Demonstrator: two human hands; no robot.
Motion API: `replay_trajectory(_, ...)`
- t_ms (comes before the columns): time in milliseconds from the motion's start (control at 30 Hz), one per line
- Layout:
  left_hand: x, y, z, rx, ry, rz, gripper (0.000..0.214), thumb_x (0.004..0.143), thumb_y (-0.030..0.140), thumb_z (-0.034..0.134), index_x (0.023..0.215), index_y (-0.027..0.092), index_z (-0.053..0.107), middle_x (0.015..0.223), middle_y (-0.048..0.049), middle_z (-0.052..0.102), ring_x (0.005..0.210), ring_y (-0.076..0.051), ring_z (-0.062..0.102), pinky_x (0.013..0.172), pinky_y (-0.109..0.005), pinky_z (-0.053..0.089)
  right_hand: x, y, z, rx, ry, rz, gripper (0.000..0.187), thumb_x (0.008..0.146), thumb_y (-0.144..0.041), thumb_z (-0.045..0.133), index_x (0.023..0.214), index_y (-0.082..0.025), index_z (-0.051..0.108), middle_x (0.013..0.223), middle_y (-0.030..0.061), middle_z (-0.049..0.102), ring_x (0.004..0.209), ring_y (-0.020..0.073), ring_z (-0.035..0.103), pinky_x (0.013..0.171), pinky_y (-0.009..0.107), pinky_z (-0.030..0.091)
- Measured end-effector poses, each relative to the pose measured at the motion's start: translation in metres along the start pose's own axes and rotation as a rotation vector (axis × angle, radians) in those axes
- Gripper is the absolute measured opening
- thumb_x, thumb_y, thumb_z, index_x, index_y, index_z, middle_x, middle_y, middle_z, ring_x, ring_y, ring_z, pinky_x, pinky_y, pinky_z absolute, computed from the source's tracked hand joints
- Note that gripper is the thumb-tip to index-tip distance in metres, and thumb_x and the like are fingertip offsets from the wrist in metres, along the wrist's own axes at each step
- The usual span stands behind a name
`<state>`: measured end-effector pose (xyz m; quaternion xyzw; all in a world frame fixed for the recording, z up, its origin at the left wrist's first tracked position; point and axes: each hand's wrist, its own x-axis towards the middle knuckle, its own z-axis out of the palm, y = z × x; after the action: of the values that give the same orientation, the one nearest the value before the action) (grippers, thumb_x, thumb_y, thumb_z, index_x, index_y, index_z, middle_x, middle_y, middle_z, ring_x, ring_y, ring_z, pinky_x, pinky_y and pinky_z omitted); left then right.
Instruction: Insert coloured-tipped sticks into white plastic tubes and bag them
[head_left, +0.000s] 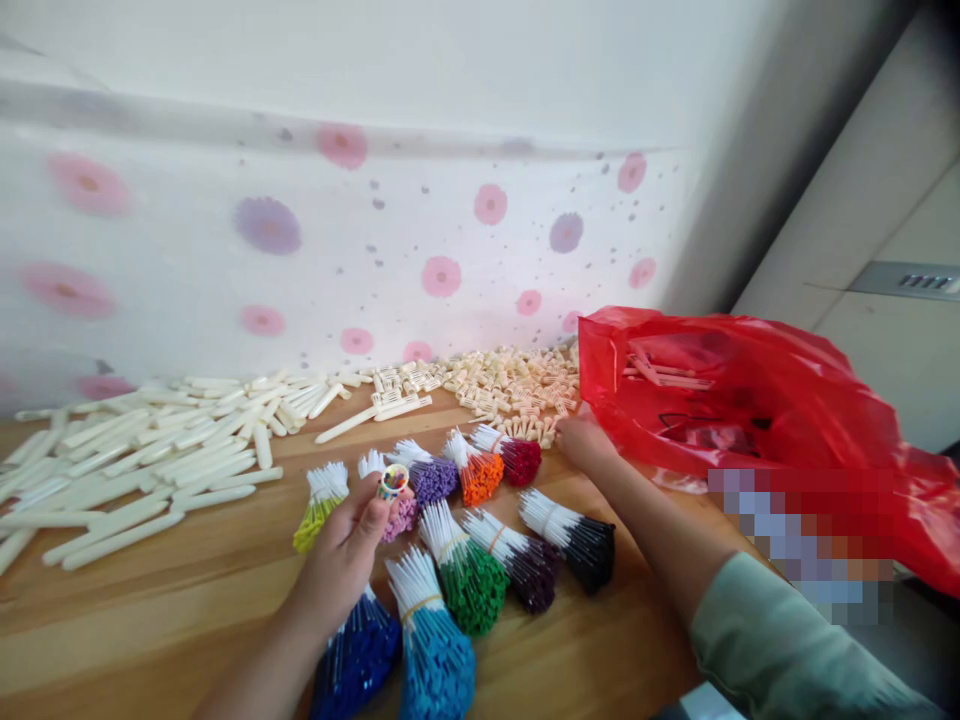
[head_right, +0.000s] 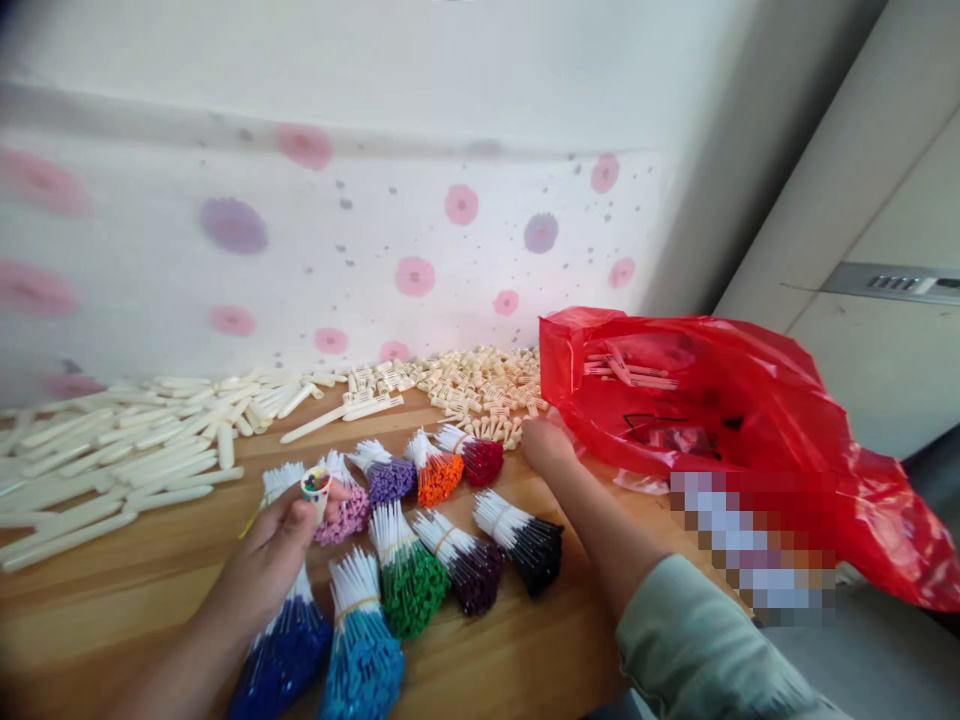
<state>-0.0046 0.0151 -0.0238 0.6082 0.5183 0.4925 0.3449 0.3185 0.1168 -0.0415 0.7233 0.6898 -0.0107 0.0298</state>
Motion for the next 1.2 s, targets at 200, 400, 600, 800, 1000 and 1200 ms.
replay_trajectory(200,-0.001,-0.002,0.000,-0.021,-0.042,-0.008,0.059,0.070,0.074,0.049,0.084,0.018,0.064,0.074,-0.0054,0.061,0.068,-0.022,0.054,0.062,-0.030,0.045,-0.001,0.005,0.001,0.123,0.048,0.033,0.025,0.091,-0.030,0.055,0.110,-0.014,0.057,0.108,0.0075,0.061,0.091,0.0183,0.062,0.078,0.038,0.053)
replay_trajectory(400,-0.002,0.003,0.000,-0.065,-0.241,0.178,0.052,0.083,0.066,0.039,0.076,0.018,0.058,0.074,-0.0029,0.053,0.068,-0.018,0.048,0.064,-0.027,0.039,-0.045,-0.010,-0.058,0.383,0.276,-0.234,0.023,0.092,-0.024,0.050,0.111,-0.023,0.062,0.106,0.0036,0.065,0.094,0.0145,0.061,0.082,0.026,0.049)
replay_trajectory(600,-0.002,0.000,-0.001,-0.100,-0.363,0.245,0.053,0.084,0.065,0.035,0.083,0.017,0.057,0.083,-0.0042,0.052,0.077,-0.019,0.048,0.070,-0.028,0.037,-0.117,-0.083,-0.093,1.550,0.451,-0.876,0.023,0.083,-0.018,0.065,0.104,-0.027,0.062,0.097,0.0026,0.067,0.089,0.0164,0.063,0.074,0.028,0.053)
replay_trajectory(800,-0.005,0.001,-0.003,-0.092,-0.399,0.250,0.050,0.085,0.063,0.038,0.083,0.018,0.058,0.083,-0.0031,0.051,0.079,-0.019,0.049,0.073,-0.028,0.036,-0.131,-0.109,-0.085,1.490,0.428,-1.053,0.038,0.075,0.000,0.067,0.106,-0.021,0.063,0.097,0.0054,0.069,0.092,0.0181,0.064,0.078,0.029,0.055)
replay_trajectory(1000,-0.004,0.007,-0.003,-0.055,-0.428,0.233,0.055,0.083,0.067,0.036,0.086,0.016,0.059,0.081,-0.0038,0.050,0.078,-0.020,0.048,0.071,-0.029,0.036,-0.129,-0.111,-0.087,1.346,0.487,-1.132,0.036,0.074,0.004,0.065,0.104,-0.014,0.063,0.096,0.0095,0.069,0.091,0.0181,0.065,0.076,0.027,0.055)
replay_trajectory(1200,-0.003,0.008,-0.001,-0.034,-0.423,0.261,0.056,0.084,0.066,0.034,0.087,0.016,0.060,0.081,-0.0040,0.051,0.079,-0.020,0.049,0.072,-0.029,0.037,-0.126,-0.118,-0.086,1.182,0.537,-1.163,0.027,0.076,-0.002,0.067,0.102,-0.008,0.064,0.091,0.0111,0.071,0.088,0.0166,0.065,0.081,0.029,0.052)
